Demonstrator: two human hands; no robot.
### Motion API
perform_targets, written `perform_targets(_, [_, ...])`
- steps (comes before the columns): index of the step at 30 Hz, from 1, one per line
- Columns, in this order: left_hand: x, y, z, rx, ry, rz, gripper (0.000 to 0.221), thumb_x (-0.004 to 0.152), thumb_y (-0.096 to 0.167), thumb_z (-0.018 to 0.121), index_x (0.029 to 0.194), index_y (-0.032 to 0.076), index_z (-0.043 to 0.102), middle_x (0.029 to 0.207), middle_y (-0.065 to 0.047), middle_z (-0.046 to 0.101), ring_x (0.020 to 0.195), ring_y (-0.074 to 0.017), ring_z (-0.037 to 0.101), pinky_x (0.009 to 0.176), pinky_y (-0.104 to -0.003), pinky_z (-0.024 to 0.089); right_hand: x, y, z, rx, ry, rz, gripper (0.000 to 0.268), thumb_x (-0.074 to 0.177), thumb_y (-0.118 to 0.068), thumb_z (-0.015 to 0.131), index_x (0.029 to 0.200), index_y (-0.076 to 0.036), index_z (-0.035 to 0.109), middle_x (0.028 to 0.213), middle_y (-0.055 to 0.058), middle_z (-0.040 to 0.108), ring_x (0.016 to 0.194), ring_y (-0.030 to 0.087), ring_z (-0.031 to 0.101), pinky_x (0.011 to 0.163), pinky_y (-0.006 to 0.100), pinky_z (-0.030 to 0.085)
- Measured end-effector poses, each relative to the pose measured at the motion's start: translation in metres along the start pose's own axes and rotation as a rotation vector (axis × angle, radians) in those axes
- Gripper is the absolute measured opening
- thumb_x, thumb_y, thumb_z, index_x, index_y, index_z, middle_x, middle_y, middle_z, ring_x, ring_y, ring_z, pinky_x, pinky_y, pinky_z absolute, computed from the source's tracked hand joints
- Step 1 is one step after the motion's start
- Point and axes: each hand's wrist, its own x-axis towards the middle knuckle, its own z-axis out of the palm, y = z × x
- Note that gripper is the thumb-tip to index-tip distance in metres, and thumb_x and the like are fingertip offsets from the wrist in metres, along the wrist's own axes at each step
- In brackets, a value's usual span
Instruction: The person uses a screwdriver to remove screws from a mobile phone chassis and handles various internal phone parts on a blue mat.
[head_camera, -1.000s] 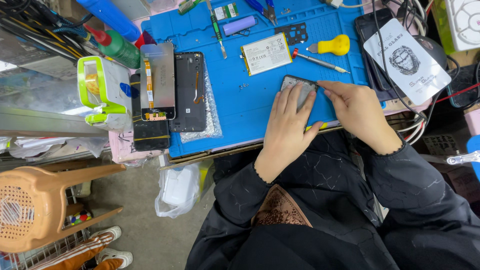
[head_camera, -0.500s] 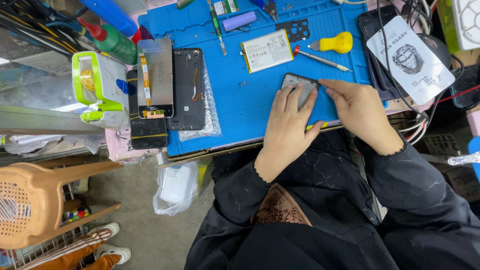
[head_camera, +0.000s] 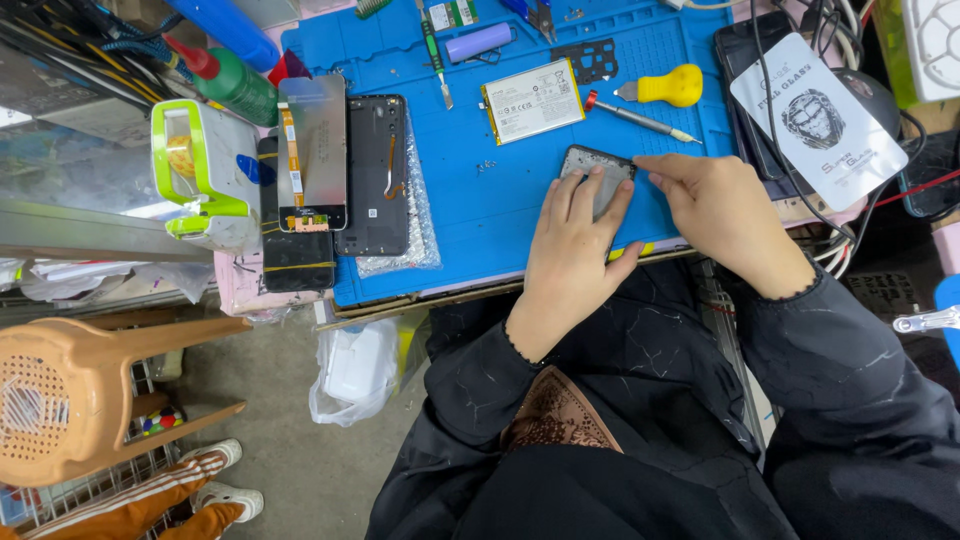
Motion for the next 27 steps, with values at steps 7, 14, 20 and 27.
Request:
perform_targets(7, [0.0, 0.0, -0.002, -0.001, -0.004, 0.0, 0.065, 0.088, 0.037, 0.074, 0.143, 0.006, 0.058, 0.147, -0.024, 0.049, 0.141, -0.0428, 0.042, 0.123, -0.057, 0.033, 0.012, 0.0, 0.005, -0.014, -0.027, -0.033, 0.027, 0.098, -0.01, 0.062, 0.121, -0.007, 0.076, 0.089, 0.024, 0.071, 0.074, 0.039, 0.07, 0.068, 0.043, 0.055])
perform_targets(14, [-0.001, 0.0, -0.001, -0.009, 0.015, -0.001, 0.066, 0.087, 0.036, 0.074, 0.143, 0.006, 0.057, 0.147, -0.024, 0.049, 0.141, -0.0429, 0.043, 0.124, -0.057, 0.034, 0.015, -0.003, 0.013, -0.087, 0.0, -0.082, 0.027, 0.097, -0.009, 0.063, 0.12, -0.007, 0.077, 0.091, 0.023, 0.072, 0.078, 0.04, 0.07, 0.071, 0.045, 0.056])
perform_targets(20, [0.0, -0.001, -0.003, -0.016, 0.006, -0.002, 0.065, 0.088, 0.036, 0.075, 0.143, 0.006, 0.058, 0.147, -0.023, 0.049, 0.141, -0.0431, 0.043, 0.124, -0.057, 0.033, 0.005, -0.008, 0.0, -0.122, 0.0, -0.066, 0.03, 0.095, -0.009, 0.061, 0.121, -0.008, 0.077, 0.091, 0.023, 0.072, 0.078, 0.04, 0.07, 0.069, 0.047, 0.056])
perform_targets(27, [0.001, 0.002, -0.003, -0.006, 0.015, -0.003, 0.066, 0.087, 0.036, 0.075, 0.143, 0.005, 0.058, 0.148, -0.024, 0.049, 0.14, -0.0428, 0.042, 0.124, -0.057, 0.032, 0.012, 0.0, 0.003, -0.117, 0.017, -0.085, 0.024, 0.095, -0.011, 0.066, 0.115, -0.008, 0.079, 0.09, 0.022, 0.073, 0.08, 0.04, 0.07, 0.072, 0.046, 0.056])
